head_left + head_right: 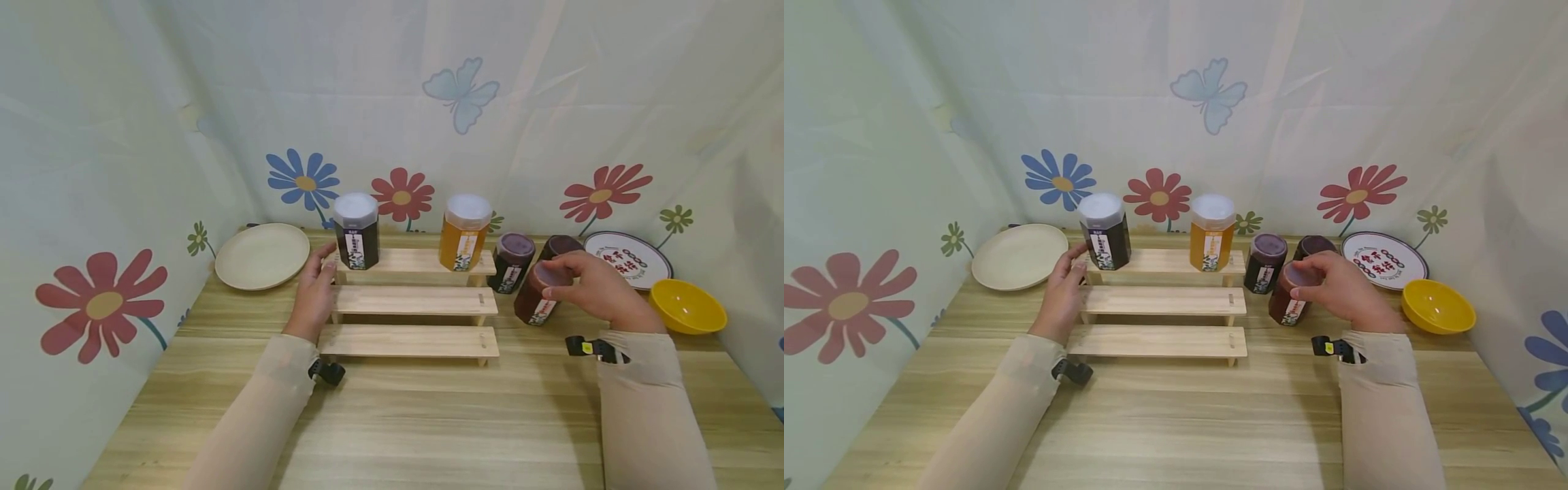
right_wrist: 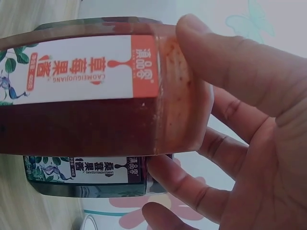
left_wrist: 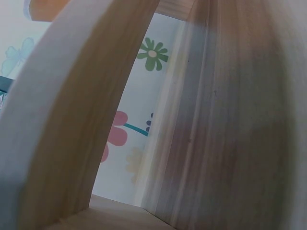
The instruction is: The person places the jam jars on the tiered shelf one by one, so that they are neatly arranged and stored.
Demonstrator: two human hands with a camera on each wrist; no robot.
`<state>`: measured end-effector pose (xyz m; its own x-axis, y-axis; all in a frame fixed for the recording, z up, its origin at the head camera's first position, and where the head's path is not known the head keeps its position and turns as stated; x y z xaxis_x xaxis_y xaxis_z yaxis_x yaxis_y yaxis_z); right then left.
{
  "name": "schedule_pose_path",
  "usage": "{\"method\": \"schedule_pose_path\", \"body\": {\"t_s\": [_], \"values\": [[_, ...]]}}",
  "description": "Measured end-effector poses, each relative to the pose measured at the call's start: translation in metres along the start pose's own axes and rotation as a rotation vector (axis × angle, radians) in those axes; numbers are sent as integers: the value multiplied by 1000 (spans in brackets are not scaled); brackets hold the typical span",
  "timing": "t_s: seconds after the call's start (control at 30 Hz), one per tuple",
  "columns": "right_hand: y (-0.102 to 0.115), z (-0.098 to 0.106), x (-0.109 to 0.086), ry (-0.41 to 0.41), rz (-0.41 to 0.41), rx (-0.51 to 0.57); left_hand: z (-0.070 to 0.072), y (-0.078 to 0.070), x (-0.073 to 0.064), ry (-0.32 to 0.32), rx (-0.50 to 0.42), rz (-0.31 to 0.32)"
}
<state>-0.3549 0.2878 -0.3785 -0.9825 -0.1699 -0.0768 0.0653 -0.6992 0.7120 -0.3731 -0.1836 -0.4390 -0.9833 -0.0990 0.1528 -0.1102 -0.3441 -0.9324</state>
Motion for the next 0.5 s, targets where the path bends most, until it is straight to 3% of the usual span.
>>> {"method": "schedule_pose_path", "body": {"t_s": [0.5], "values": [[-3,-3,0,26,-41,19,1,-2,-2,-10,10,-19]]}}
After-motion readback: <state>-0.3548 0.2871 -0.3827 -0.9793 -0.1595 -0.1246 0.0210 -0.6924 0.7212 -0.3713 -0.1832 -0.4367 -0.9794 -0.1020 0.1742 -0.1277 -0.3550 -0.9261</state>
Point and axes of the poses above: each hand's wrist, its own x-axis towards the middle knuckle, its own z-axis out of the back of the hand, y = z × x, the point moved 8 cm from there along x, towards the middle knuckle, and after that the axes turned 13 degrees about x, right-handed, at the moved point
